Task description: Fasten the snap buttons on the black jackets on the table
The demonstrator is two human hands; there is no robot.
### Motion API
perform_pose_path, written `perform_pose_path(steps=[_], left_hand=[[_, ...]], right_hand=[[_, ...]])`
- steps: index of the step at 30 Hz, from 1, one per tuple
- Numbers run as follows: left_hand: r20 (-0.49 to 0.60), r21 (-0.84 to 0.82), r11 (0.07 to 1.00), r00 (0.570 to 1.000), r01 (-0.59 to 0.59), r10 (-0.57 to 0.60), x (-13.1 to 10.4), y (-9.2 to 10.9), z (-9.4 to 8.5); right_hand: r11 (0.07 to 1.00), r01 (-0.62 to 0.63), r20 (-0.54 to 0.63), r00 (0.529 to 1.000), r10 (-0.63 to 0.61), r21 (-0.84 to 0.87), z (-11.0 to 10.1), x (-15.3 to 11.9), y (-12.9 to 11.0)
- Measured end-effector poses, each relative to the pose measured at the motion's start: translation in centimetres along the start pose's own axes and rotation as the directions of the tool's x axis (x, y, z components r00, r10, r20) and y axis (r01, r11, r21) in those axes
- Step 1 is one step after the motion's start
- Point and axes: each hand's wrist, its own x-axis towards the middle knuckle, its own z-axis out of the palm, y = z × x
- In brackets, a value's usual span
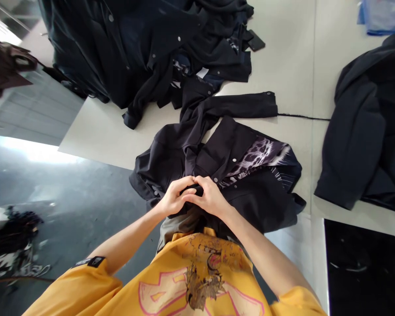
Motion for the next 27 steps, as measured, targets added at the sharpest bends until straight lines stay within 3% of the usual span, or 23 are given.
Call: perform_pose_path(steps=[4, 7, 11, 14, 17, 22, 27], left_hand=[[0.008, -0.031, 0.999, 1.0, 0.009, -0.009, 0.3, 0.2, -0.1], [0.001, -0.02, 0.998, 0.999, -0.054, 0.054, 0.3, 0.2, -0.3], [0.101, 0.11, 0.978, 0.98, -0.18, 0.169, 0.2, 0.7, -1.2], [0.223, 0.206, 0.963, 0.967, -0.173, 0.126, -0.3, 1.8, -2.0], [0.295, 0.286, 0.946, 0.953, -0.152, 0.064, -0.9, 3.1, -2.4], [0.235, 0.487, 0.857, 0.97, -0.167, 0.055, -1.6, 3.7, -1.9], [0.113, 0.48, 0.853, 0.979, -0.205, 0.172, -2.2, 2.2, -1.4]], right_hand=[[1.0, 0.004, -0.029, 1.0, -0.004, 0.024, 0.0, 0.0, -0.1], [0.998, 0.07, -0.019, 0.997, -0.07, -0.007, -0.5, 0.0, -0.5], [0.949, 0.26, 0.137, 0.962, -0.237, -0.181, -1.9, 0.0, -1.0], [0.857, 0.416, 0.258, 0.902, -0.346, -0.305, -2.9, -0.3, -1.3], [0.779, 0.493, 0.344, 0.861, -0.374, -0.388, -3.4, -0.6, -1.5], [0.735, 0.531, 0.392, 0.838, -0.381, -0.421, -3.7, -0.5, -2.1], [0.719, 0.543, 0.401, 0.831, -0.385, -0.435, -3.6, -0.2, -2.2]])
